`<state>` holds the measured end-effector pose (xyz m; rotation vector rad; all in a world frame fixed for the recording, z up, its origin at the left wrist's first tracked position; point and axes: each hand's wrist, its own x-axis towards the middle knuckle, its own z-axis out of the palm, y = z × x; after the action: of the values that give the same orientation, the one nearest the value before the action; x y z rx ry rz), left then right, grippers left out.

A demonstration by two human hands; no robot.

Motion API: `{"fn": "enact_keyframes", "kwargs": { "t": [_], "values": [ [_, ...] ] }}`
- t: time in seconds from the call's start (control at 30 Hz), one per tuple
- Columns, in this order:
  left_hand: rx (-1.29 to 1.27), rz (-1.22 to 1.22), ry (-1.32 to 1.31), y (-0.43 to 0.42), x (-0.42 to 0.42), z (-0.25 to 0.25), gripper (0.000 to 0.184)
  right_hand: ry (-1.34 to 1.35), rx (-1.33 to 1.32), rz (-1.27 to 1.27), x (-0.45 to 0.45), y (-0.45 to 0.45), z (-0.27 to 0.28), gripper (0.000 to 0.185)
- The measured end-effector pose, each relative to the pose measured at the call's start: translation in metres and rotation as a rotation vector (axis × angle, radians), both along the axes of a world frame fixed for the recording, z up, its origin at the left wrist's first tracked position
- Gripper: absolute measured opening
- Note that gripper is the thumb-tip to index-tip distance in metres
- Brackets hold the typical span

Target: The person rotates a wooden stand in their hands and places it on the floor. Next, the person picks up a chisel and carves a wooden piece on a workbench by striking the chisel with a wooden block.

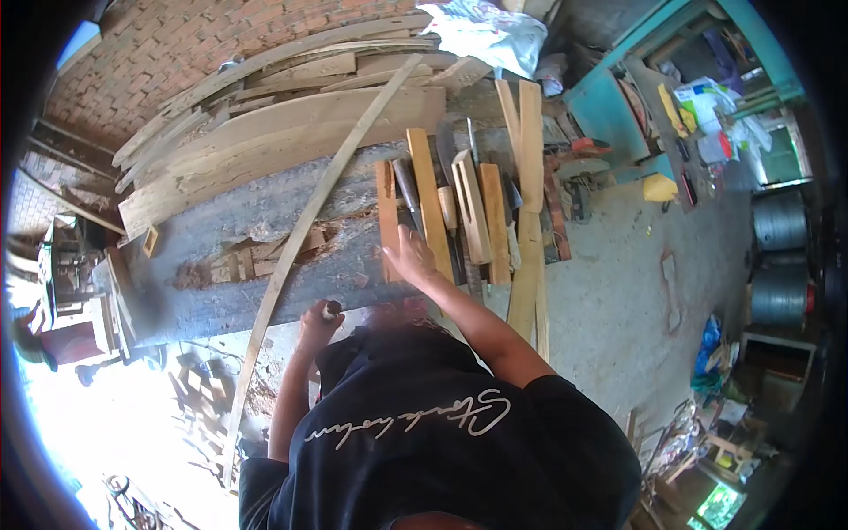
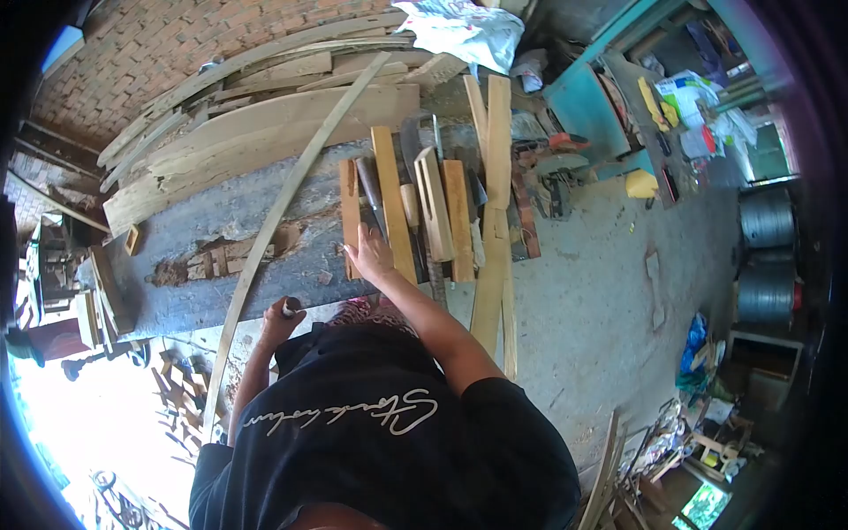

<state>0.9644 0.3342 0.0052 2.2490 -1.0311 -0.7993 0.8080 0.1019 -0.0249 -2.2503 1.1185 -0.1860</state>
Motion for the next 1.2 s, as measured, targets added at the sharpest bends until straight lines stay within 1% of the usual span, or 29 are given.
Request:
{"fn": "enact_keyframes", "kwargs": {
  "t": [0.03, 0.07, 0.1, 0.17, 0.2, 0.23, 0.3, 0.33, 0.37, 0.43, 0.47, 0.5, 0.57, 0.6, 0.63, 0.7, 0.73, 0.77, 0.8, 0.83, 0.9, 0.93, 1.0, 1.1, 1.13, 1.2],
  "values": [
    [0.015, -0.015, -0.005, 0.003, 0.000, 0.003, 0.027, 0.005, -0.040, -0.029, 0.010, -0.002, 0.000, 0.055],
    [0.043, 0.009, 0.015, 0.009, 0.001, -0.002, 0.027, 0.050, 0.022, -0.012, 0.016, -0.005, 0.000, 0.063],
    [0.042, 0.006, 0.015, 0.015, 0.002, -0.006, 0.027, 0.050, 0.021, -0.014, 0.020, -0.004, -0.003, 0.063],
    [0.054, 0.037, 0.103, 0.028, 0.006, -0.016, 0.037, 0.120, -0.094, 0.073, 0.021, -0.004, -0.013, 0.063],
    [0.081, 0.074, 0.114, 0.039, 0.009, -0.033, 0.036, 0.107, -0.104, 0.068, 0.019, -0.002, -0.012, 0.064],
    [0.078, 0.071, 0.120, 0.045, 0.010, -0.034, 0.036, 0.113, -0.107, 0.066, 0.014, -0.001, -0.007, 0.064],
    [0.112, 0.136, 0.160, 0.057, 0.010, -0.037, 0.037, 0.007, -0.058, 0.088, -0.001, -0.001, 0.002, 0.058],
    [0.151, 0.147, 0.130, 0.066, 0.012, -0.046, 0.036, -0.092, -0.051, 0.055, -0.009, -0.003, 0.004, 0.051],
    [0.151, 0.152, 0.134, 0.075, 0.013, -0.055, 0.036, -0.088, -0.051, 0.061, -0.020, -0.009, 0.007, 0.051],
    [0.119, 0.179, 0.081, 0.090, 0.013, -0.062, 0.036, -0.246, -0.236, -0.087, -0.045, -0.024, 0.022, 0.038],
    [0.065, 0.187, 0.061, 0.097, 0.013, -0.069, 0.036, -0.244, -0.317, -0.172, -0.058, -0.035, 0.035, 0.034],
    [0.066, 0.190, 0.060, 0.102, 0.014, -0.071, 0.036, -0.241, -0.399, -0.257, -0.073, -0.047, 0.045, 0.030],
    [0.070, 0.196, 0.094, 0.107, 0.012, -0.073, 0.035, -0.058, -0.560, -0.415, -0.103, -0.078, 0.039, 0.030],
    [0.069, 0.207, 0.094, 0.103, 0.010, -0.070, 0.035, 0.008, -0.533, -0.461, -0.117, -0.089, 0.027, 0.032],
    [0.135, 0.203, 0.110, 0.096, 0.007, -0.059, 0.035, 0.069, -0.503, -0.493, -0.128, -0.101, 0.011, 0.034],
    [0.223, 0.196, 0.109, 0.077, -0.002, -0.018, 0.037, 0.242, -0.433, -0.402, -0.146, -0.124, -0.024, 0.043],
    [0.179, 0.197, 0.106, 0.083, -0.001, -0.030, 0.041, 0.305, -0.353, -0.417, -0.145, -0.132, -0.023, 0.045],
    [0.264, 0.202, 0.067, 0.068, -0.005, -0.007, 0.044, 0.374, -0.276, -0.431, -0.143, -0.136, -0.021, 0.049],
    [0.286, 0.221, 0.040, 0.066, -0.007, -0.005, 0.042, 0.388, -0.229, -0.454, -0.140, -0.140, -0.018, 0.051],
    [0.251, 0.244, 0.046, 0.063, -0.012, 0.002, 0.039, 0.405, -0.185, -0.483, -0.139, -0.144, -0.019, 0.054],
    [0.194, 0.271, 0.025, 0.063, -0.016, -0.003, 0.037, 0.397, -0.253, -0.442, -0.139, -0.151, -0.025, 0.057],
    [0.194, 0.303, 0.026, 0.064, -0.017, -0.005, 0.037, 0.401, -0.210, -0.411, -0.138, -0.153, -0.021, 0.059],
    [0.228, 0.236, 0.020, 0.067, -0.019, -0.008, 0.039, 0.393, -0.210, -0.384, -0.135, -0.151, -0.017, 0.059],
    [0.257, 0.288, 0.029, 0.077, -0.031, -0.007, 0.041, 0.357, -0.206, -0.378, -0.138, -0.153, -0.012, 0.060],
    [0.292, 0.310, 0.028, 0.075, -0.038, 0.008, 0.043, 0.350, -0.158, -0.370, -0.140, -0.154, -0.009, 0.060],
    [0.275, 0.348, 0.046, 0.086, -0.045, 0.003, 0.042, 0.371, -0.103, -0.380, -0.142, -0.153, -0.001, 0.061]
  ]
}}
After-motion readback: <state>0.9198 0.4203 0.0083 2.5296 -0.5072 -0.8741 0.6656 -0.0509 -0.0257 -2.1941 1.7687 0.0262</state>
